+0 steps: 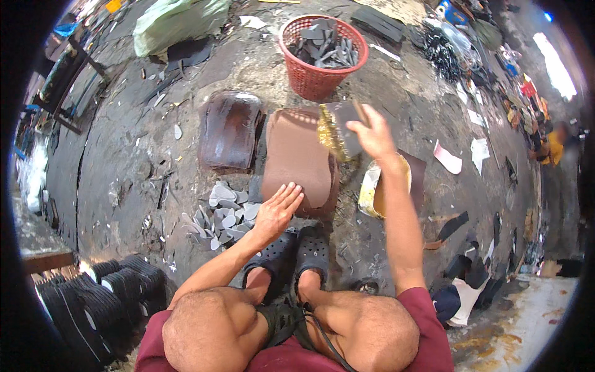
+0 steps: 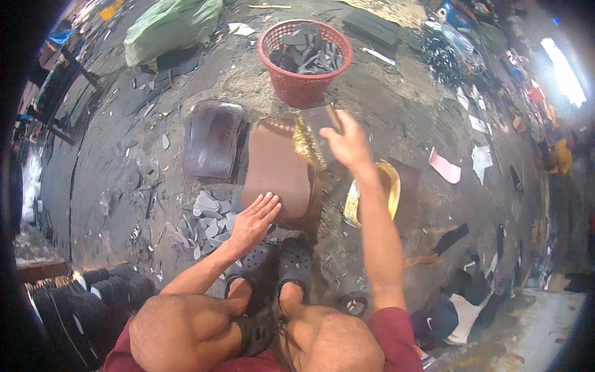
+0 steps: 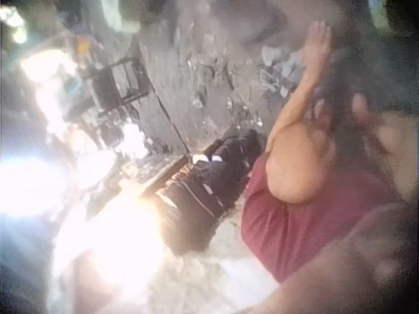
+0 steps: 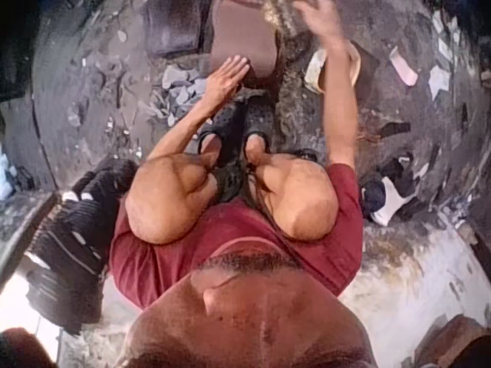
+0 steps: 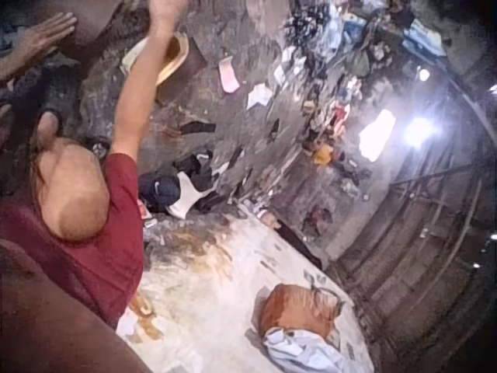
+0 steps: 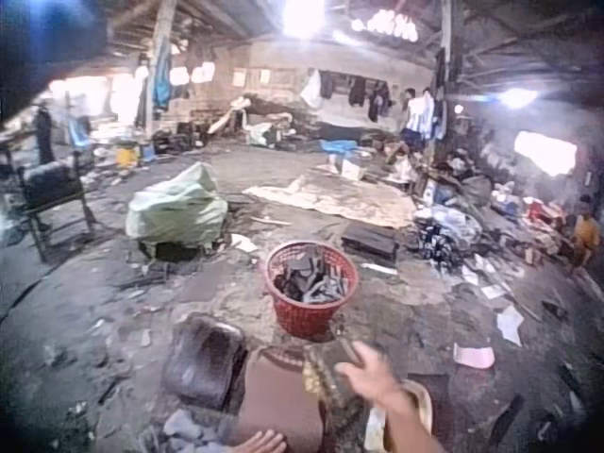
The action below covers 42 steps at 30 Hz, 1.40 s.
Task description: The person applies a yellowish adhesive to a brown shoe sole using a brush. They repeatedly dip the brush into a container and spread the glue across the sole surface, then set the sole aside.
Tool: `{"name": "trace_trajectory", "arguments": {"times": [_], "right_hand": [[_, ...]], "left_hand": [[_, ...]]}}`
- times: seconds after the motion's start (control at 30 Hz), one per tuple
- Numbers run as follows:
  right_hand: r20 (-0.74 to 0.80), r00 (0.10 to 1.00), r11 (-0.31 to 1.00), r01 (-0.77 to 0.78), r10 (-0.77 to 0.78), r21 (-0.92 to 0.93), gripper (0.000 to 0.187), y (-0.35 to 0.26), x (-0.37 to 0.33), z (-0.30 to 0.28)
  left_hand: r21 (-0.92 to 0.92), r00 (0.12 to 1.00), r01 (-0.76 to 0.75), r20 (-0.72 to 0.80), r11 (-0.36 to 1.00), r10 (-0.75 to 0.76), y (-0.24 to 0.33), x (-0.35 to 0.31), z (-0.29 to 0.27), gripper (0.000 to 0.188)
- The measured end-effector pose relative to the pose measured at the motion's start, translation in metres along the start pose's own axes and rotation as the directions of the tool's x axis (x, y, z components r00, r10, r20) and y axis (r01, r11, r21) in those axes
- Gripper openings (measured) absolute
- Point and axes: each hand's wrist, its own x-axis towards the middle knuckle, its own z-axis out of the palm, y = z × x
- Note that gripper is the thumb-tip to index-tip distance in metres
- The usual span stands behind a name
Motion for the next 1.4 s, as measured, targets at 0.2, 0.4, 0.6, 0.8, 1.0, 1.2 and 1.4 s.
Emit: {"name": "trace_trajectory", "arguments": {"times": [0.2, 0.4, 0.6, 0.8, 1.0, 1.2, 1.4], "right_hand": [[0.171, 0.959, 0.89, -0.13, 0.225, -0.438, 0.049, -0.035, -0.025, 0.08], [0.259, 0.962, 0.894, 0.044, 0.082, -0.446, 0.039, -0.037, 0.042, 0.117], [0.866, 0.479, 0.756, 0.618, -0.143, -0.217, 0.037, -0.096, 0.07, 0.158], [0.913, 0.26, 0.737, 0.673, -0.315, 0.062, 0.051, -0.112, -0.039, 0.142], [0.499, 0.862, 0.772, 0.38, -0.096, -0.509, 0.04, -0.033, 0.045, 0.092], [0.689, 0.696, 0.723, 0.581, -0.203, -0.374, 0.035, -0.06, -0.054, 0.117], [0.607, 0.646, 0.623, 0.725, -0.464, -0.295, 0.042, -0.065, -0.158, 0.13]], "left_hand": [[-0.04, 0.999, 0.024, 0.033, 0.999, -0.023, 0.0, -0.013, -0.003, 0.062], [-0.1, 0.997, -0.008, 0.072, 0.995, 0.016, -0.007, -0.006, -0.004, 0.064], [-0.119, 0.998, 0.005, 0.063, 0.993, 0.003, -0.007, -0.011, -0.008, 0.063], [-0.116, 0.997, 0.067, 0.046, 0.991, -0.062, -0.005, -0.015, 0.002, 0.059], [-0.122, 0.995, -0.022, 0.093, 0.992, 0.033, -0.01, 0.017, -0.006, 0.071], [-0.101, 1.0, 0.018, -0.021, 0.995, -0.02, 0.012, -0.003, -0.002, 0.062], [-0.471, 0.986, -0.136, 0.025, 0.872, 0.168, 0.057, -0.044, 0.046, 0.04]]}}
